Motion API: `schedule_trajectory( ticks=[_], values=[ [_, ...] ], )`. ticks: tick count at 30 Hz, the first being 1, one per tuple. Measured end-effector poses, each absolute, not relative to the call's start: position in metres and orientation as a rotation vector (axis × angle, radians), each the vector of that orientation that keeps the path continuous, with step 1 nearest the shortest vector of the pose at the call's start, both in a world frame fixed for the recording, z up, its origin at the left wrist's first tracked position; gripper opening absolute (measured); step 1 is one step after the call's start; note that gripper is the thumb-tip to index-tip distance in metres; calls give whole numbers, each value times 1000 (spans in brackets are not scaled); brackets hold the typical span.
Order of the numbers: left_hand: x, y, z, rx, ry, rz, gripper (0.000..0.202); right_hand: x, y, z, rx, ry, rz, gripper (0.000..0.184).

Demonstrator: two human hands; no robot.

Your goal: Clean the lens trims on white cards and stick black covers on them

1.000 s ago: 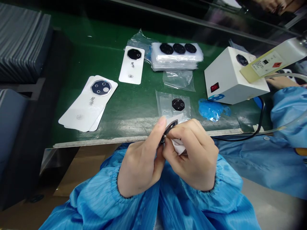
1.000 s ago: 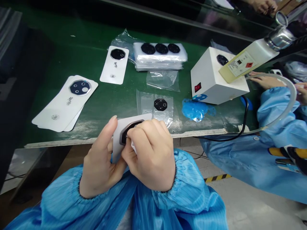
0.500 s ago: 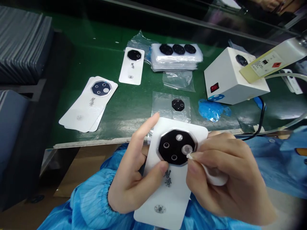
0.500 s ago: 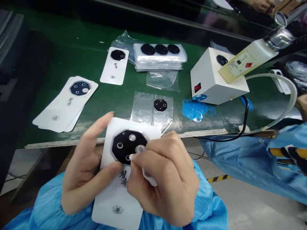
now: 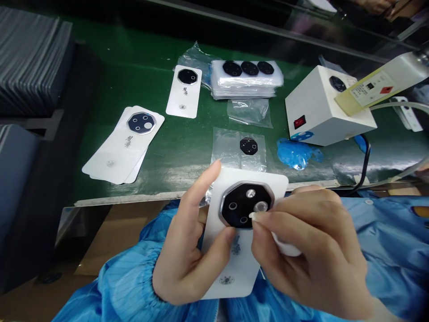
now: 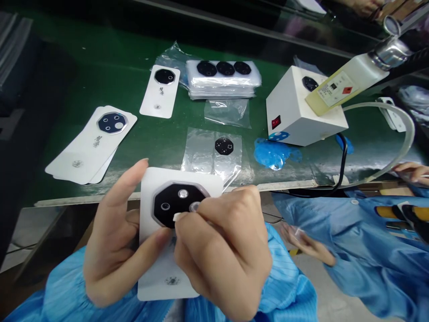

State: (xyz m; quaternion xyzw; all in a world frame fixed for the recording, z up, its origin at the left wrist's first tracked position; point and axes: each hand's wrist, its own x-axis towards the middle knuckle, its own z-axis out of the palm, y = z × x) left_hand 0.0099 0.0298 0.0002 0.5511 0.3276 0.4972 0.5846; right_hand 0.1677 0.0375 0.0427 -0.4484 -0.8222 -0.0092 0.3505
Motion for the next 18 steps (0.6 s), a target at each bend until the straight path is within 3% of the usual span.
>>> schedule_trajectory(
  ticks=[18],
  values=[
    [11,27,-12,1646,1044,1133,79,150,45,19,-1154,-1990,-147,10]
  ],
)
